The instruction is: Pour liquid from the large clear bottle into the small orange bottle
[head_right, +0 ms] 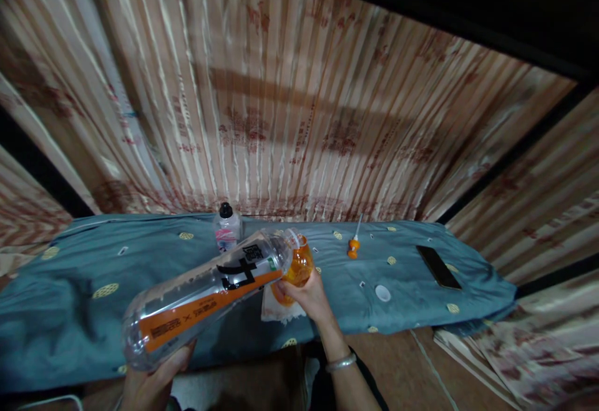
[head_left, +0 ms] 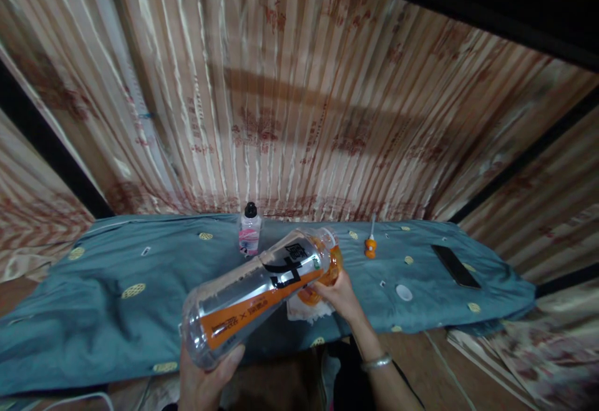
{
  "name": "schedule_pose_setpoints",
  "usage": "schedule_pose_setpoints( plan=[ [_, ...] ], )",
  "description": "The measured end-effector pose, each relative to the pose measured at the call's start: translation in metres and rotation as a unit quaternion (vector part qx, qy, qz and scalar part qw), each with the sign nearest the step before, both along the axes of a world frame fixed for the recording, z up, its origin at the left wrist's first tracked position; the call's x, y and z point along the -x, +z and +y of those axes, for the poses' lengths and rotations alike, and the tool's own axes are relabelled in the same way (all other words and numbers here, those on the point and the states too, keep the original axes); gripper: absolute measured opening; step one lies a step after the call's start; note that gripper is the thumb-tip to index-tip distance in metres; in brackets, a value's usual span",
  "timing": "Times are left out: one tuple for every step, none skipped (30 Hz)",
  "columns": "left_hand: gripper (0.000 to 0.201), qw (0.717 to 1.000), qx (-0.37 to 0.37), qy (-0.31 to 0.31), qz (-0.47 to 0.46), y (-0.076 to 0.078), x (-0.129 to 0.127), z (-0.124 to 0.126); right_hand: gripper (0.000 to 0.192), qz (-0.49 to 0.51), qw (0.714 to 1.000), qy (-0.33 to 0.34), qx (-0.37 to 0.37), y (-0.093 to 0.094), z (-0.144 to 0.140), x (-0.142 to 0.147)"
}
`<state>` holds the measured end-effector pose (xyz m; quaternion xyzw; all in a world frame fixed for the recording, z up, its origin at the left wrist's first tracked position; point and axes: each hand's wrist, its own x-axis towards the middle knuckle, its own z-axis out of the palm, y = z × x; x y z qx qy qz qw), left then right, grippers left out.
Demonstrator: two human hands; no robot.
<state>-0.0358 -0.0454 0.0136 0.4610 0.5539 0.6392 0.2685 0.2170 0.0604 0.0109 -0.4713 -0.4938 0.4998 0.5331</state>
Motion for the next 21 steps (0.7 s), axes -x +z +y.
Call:
schedule_pose_setpoints(
  plan=[
    [0.04, 1.0, 0.006, 0.001, -0.006, 0.0, 0.0, -0.001, 0.056, 0.001, 1.0, -0.003, -0.003, 0.0, 0.0, 0.0],
    [0.04, 1.0, 0.013, 0.001, -0.01, 0.0, 0.001, -0.001, 0.057, 0.002, 1.0, -0.007, -0.006, 0.0, 0.0, 0.0],
    [0.041, 1.0, 0.018, -0.001, -0.014, -0.001, 0.001, -0.001, 0.058, 0.001, 1.0, -0.009, -0.007, 0.0, 0.001, 0.0],
    [0.042, 1.0, 0.022, -0.004, -0.014, -0.002, 0.002, -0.001, 0.059, 0.0, 1.0, -0.008, -0.008, -0.001, 0.001, 0.0],
    [0.042, 1.0, 0.024, -0.007, -0.012, -0.002, 0.004, -0.001, 0.059, -0.001, 1.0, -0.006, -0.009, -0.001, 0.001, 0.0],
    [0.042, 1.0, 0.026, -0.007, -0.011, -0.003, 0.005, -0.001, 0.059, -0.003, 1.0, -0.004, -0.011, -0.002, 0.001, 0.0],
    [0.041, 1.0, 0.027, -0.007, -0.01, -0.003, 0.005, 0.0, 0.06, -0.002, 1.0, -0.004, -0.013, -0.002, 0.002, 0.0],
    [0.04, 1.0, 0.028, -0.006, -0.009, -0.004, 0.006, 0.0, 0.061, 0.0, 1.0, -0.004, -0.013, -0.003, 0.002, 0.0],
    [0.039, 1.0, 0.029, -0.008, -0.008, -0.004, 0.007, 0.001, 0.062, 0.004, 1.0, -0.005, -0.011, -0.003, 0.002, 0.0],
    [0.038, 0.999, 0.032, -0.014, -0.007, -0.003, 0.007, 0.001, 0.063, 0.008, 1.0, -0.006, -0.008, -0.004, 0.003, 0.0],
    [0.036, 0.999, 0.034, -0.021, -0.008, -0.003, 0.008, 0.002, 0.064, 0.012, 1.0, -0.007, -0.005, -0.004, 0.003, 0.001],
    [0.035, 0.999, 0.036, -0.027, -0.009, -0.002, 0.008, 0.002, 0.065, 0.014, 1.0, -0.008, -0.002, -0.003, 0.003, 0.001],
    [0.034, 0.999, 0.038, -0.03, -0.01, -0.002, 0.008, 0.002, 0.064, 0.015, 1.0, -0.008, -0.002, -0.003, 0.003, 0.001],
    [0.033, 0.999, 0.04, -0.029, -0.011, -0.001, 0.009, 0.002, 0.064, 0.014, 1.0, -0.01, -0.003, -0.002, 0.003, 0.002],
    [0.032, 0.999, 0.041, -0.029, -0.01, -0.001, 0.009, 0.002, 0.063, 0.011, 1.0, -0.012, -0.005, -0.002, 0.003, 0.002],
    [0.032, 0.999, 0.042, -0.03, -0.009, 0.0, 0.01, 0.002, 0.062, 0.009, 1.0, -0.015, -0.008, -0.002, 0.003, 0.002],
    [0.032, 0.999, 0.042, -0.032, -0.01, 0.0, 0.01, 0.002, 0.062, 0.007, 1.0, -0.017, -0.01, -0.002, 0.003, 0.002],
    [0.033, 0.998, 0.041, -0.035, -0.011, -0.001, 0.011, 0.003, 0.061, 0.005, 1.0, -0.016, -0.012, -0.002, 0.003, 0.002],
    [0.033, 0.998, 0.038, -0.038, -0.014, -0.001, 0.012, 0.003, 0.061, 0.004, 1.0, -0.014, -0.015, -0.003, 0.003, 0.002],
    [0.033, 0.998, 0.033, -0.042, -0.014, -0.002, 0.013, 0.004, 0.062, 0.004, 1.0, -0.012, -0.017, -0.004, 0.004, 0.002],
    [0.032, 0.998, 0.028, -0.047, -0.012, -0.003, 0.014, 0.004, 0.062, 0.004, 1.0, -0.009, -0.02, -0.005, 0.004, 0.002]
  ],
)
